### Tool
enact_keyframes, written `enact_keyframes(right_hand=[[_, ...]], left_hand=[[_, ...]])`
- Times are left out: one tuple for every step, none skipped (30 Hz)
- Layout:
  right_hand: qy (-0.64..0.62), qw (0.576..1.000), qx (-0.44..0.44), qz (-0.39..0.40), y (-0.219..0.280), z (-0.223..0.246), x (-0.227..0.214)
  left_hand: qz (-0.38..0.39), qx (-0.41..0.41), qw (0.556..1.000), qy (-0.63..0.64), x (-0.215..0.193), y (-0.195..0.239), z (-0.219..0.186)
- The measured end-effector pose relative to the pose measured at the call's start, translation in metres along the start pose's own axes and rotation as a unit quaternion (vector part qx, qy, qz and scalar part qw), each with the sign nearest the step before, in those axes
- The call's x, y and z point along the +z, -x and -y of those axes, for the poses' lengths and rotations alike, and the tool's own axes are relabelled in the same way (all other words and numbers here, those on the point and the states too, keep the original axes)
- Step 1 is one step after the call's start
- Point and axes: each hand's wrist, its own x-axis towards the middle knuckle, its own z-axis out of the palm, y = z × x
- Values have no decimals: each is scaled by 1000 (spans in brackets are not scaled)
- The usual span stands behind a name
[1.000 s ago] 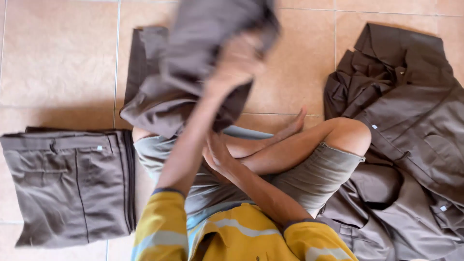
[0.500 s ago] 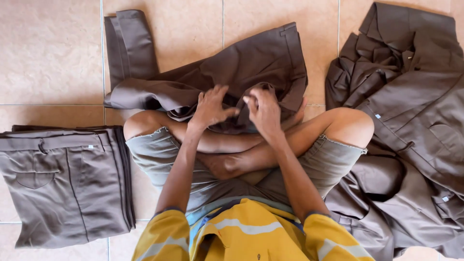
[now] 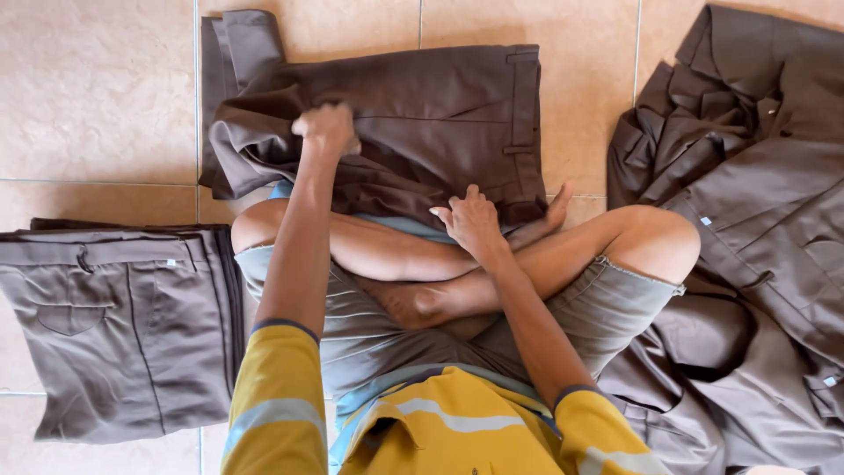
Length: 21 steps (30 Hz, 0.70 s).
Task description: The person sits cross-legged on a tiled floor and folds a pair of brown trousers by hand. They smooth the fabric, fold the legs together, and then fold the garment into a compact rectangle before placing it on a stack of similar trousers.
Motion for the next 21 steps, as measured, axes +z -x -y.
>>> enact_keyframes(right_hand=[[7, 1000, 2, -7, -1, 4, -1], [7, 1000, 4, -9, -4, 2, 6], [4, 998, -29, -59, -7, 0, 14], [2, 992, -60, -110, -10, -4, 20], [4, 992, -57, -112, -11, -1, 20], [11, 993, -42, -108, -11, 0, 21], [18, 994, -26, -104, -11, 2, 22], [19, 994, -23, -105, -13, 1, 24], [12, 994, -14, -106, -14, 0, 25], [4, 994, -4, -107, -14, 1, 28], [3, 994, 0, -107, -13, 4, 7], [-57, 997, 38, -36, -11, 11, -13], [-118, 990, 74, 36, -9, 18, -32], [-123, 989, 74, 37, -11, 14, -32], [-160, 982, 94, 27, -13, 12, -31], [-195, 974, 110, 18, -16, 10, -30], [-199, 974, 107, 20, -24, -5, -1], [-55, 988, 4, -146, -31, -21, 28], [89, 943, -100, -305, -38, -35, 58], [87, 943, -107, -302, -39, -37, 45], [-31, 962, -40, -270, -40, -38, 33]], left_hand=[[-83, 14, 996, 11, -3, -20, -3], [-84, 16, 996, 10, -13, -23, -16], [-159, 65, 985, 25, -24, -25, -29], [-233, 113, 965, 41, -35, -27, -43], [-235, 116, 964, 41, -41, -25, -56], [-197, 124, 968, 93, -46, -21, -70], [-159, 131, 968, 144, -51, -18, -85], [-159, 134, 967, 144, -34, -26, -90], [-131, 122, 965, 190, -17, -35, -95], [-101, 110, 961, 234, 1, -43, -99], [-99, 114, 961, 233, 3, -37, -106], [-99, 97, 969, 205, 6, -29, -108], [-98, 80, 976, 177, 9, -21, -110], [-96, 79, 977, 173, 34, -18, -110], [-118, 72, 975, 174, 58, -14, -108], [-141, 62, 972, 176, 84, -9, -104], [-140, 58, 973, 173, 91, 12, -97], [-133, 61, 971, 190, 100, 34, -91], [-126, 63, 968, 208, 108, 57, -83], [-125, 56, 968, 210, 117, 72, -79], [-116, 41, 970, 209, 125, 88, -73]])
